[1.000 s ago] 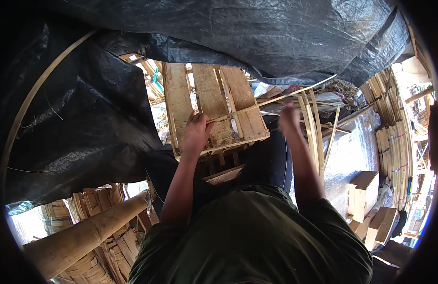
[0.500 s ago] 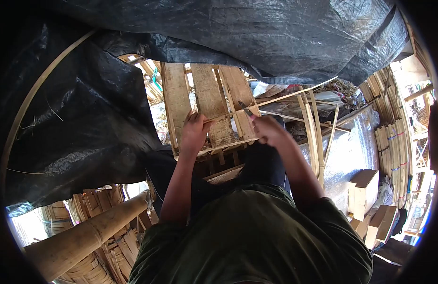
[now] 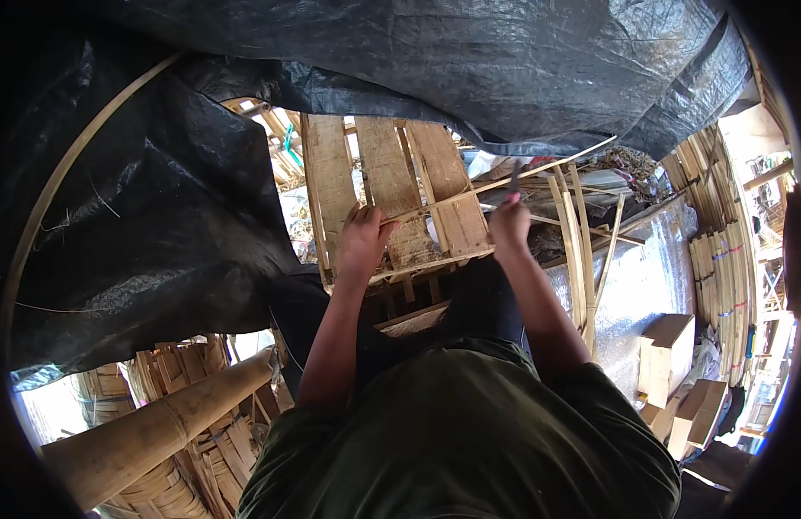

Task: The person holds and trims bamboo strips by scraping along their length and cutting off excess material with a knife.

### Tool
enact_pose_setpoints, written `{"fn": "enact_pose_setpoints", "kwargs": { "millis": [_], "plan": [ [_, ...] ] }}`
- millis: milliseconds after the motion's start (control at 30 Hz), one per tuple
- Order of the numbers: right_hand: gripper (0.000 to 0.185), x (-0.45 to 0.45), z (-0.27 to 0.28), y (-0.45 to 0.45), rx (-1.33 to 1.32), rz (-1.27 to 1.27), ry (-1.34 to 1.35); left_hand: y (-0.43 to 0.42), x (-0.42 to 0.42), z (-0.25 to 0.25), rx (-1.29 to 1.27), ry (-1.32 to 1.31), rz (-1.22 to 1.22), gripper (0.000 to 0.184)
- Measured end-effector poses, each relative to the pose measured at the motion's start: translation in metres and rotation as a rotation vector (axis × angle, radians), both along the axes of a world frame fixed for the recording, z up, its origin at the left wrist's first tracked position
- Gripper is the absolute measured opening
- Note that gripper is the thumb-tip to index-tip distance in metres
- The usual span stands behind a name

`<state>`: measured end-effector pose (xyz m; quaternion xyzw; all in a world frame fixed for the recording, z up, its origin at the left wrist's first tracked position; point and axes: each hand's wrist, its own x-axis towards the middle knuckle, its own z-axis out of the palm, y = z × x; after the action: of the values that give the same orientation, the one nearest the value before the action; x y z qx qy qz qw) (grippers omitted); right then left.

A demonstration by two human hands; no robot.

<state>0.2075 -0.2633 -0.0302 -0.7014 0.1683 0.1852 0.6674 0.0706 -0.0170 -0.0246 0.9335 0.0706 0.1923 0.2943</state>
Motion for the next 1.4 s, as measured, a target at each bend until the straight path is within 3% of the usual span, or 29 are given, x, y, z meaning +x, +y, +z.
{"fn": "enact_pose_setpoints", "kwargs": {
  "millis": [67, 100, 167, 200, 267, 300, 367, 467, 567, 733, 800, 900, 933, 1067, 1167, 1233, 1267, 1333, 1400],
  "plan": [
    [0.031, -0.029, -0.031, 0.025, -0.528, 0.806, -0.068, 0.002, 0.0, -0.005, 0.014, -0.014, -0.019, 0.027],
    [0.034, -0.066, 0.062, 0.055, -0.235, 0.6, 0.31, 0.003, 0.002, -0.007, 0.026, -0.03, -0.04, 0.027],
    [0.037, -0.043, 0.066, 0.04, 0.068, 0.579, 0.468, 0.004, 0.001, -0.007, 0.018, -0.02, -0.031, 0.027],
    [0.037, -0.029, 0.052, 0.028, 0.067, 0.579, 0.471, 0.004, 0.001, -0.007, 0.014, -0.016, -0.016, 0.027],
    [0.037, -0.006, 0.03, 0.017, 0.104, 0.139, 0.136, 0.004, 0.002, -0.009, 0.027, -0.042, -0.008, 0.027],
    [0.034, -0.001, 0.034, 0.015, 0.128, 0.067, 0.089, 0.004, 0.003, -0.01, 0.036, -0.066, -0.004, 0.027],
    [0.032, -0.018, 0.038, 0.037, -0.161, -0.044, -0.05, 0.003, 0.003, -0.011, 0.056, -0.081, -0.011, 0.027],
    [0.036, -0.043, 0.011, 0.056, -0.133, 0.153, 0.097, 0.002, 0.004, -0.009, 0.05, -0.103, -0.026, 0.026],
    [0.04, -0.06, 0.05, 0.077, -0.279, 0.272, -0.005, 0.002, 0.003, -0.011, 0.023, -0.112, -0.032, 0.026],
    [0.037, -0.044, 0.024, 0.092, -0.184, 0.25, -0.048, 0.003, 0.004, -0.006, 0.057, -0.115, -0.04, 0.025],
    [0.029, -0.034, 0.001, 0.094, -0.238, 0.159, -0.208, 0.002, 0.003, -0.007, 0.026, -0.107, -0.031, 0.025],
    [0.021, -0.022, -0.01, 0.088, -0.307, 0.211, -0.242, 0.003, 0.003, -0.008, 0.057, -0.105, -0.035, 0.024],
    [0.021, -0.02, -0.016, 0.09, -0.313, 0.14, -0.458, 0.002, 0.004, -0.009, 0.058, -0.106, -0.033, 0.024],
    [0.018, -0.012, 0.002, 0.081, -0.503, 0.28, -0.374, 0.001, 0.003, -0.006, 0.04, -0.07, -0.017, 0.023],
    [0.017, -0.008, -0.002, 0.082, -0.505, 0.267, -0.615, 0.003, 0.003, -0.006, 0.058, -0.074, -0.019, 0.025],
    [0.013, -0.007, -0.008, 0.085, -0.076, 0.284, -0.616, 0.002, 0.003, -0.007, 0.07, -0.085, -0.019, 0.027],
    [0.013, -0.009, 0.006, 0.084, -0.075, 0.285, -0.616, 0.001, 0.004, -0.007, 0.045, -0.055, -0.008, 0.027],
    [0.013, -0.018, 0.063, 0.078, 0.354, 0.497, 0.027, 0.001, 0.004, -0.009, 0.019, -0.024, 0.005, 0.028],
    [0.013, -0.02, 0.092, 0.077, 0.421, 0.528, 0.038, 0.002, 0.005, -0.01, 0.053, -0.054, -0.004, 0.03]
  ]
}}
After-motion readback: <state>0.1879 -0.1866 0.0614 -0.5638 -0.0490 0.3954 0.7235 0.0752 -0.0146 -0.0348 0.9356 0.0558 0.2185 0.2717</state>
